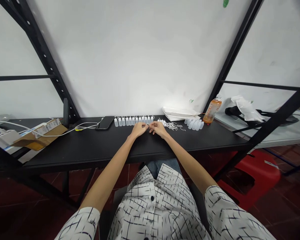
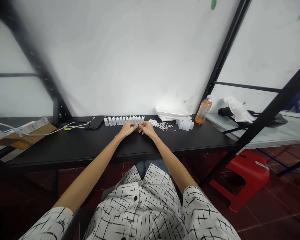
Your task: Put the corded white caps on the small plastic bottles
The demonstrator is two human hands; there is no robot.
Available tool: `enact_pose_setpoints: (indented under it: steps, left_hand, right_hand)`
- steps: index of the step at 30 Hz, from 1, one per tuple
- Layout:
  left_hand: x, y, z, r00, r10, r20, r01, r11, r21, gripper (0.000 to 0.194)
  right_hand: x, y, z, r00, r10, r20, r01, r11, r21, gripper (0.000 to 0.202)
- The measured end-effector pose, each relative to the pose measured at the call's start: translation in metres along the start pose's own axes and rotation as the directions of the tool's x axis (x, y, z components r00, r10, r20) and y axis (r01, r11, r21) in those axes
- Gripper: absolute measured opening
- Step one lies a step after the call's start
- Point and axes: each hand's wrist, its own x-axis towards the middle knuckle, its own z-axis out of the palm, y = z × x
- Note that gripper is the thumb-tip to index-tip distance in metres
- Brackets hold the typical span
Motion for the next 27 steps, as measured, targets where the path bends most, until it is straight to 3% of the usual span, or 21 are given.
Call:
enact_pose_setpoints:
  steps: [11,27]
  left_hand:
    - [-0.0002,0.0003,0.0011,0.996,0.044,0.073,-0.043,0.999,-0.021,0.017]
    - [0.0015,-0.0032,-0.0031,0.998,0.035,0.047,-0.034,0.999,-0.023,0.021]
  right_hand:
    - [-0.0016,-0.0060,-0.0023,0.998,-0.026,-0.058,0.027,0.999,0.021,0.018]
    - [-0.0005,-0.0071,-0.0029,0.998,-0.005,-0.059,0.008,0.999,0.046,0.008]
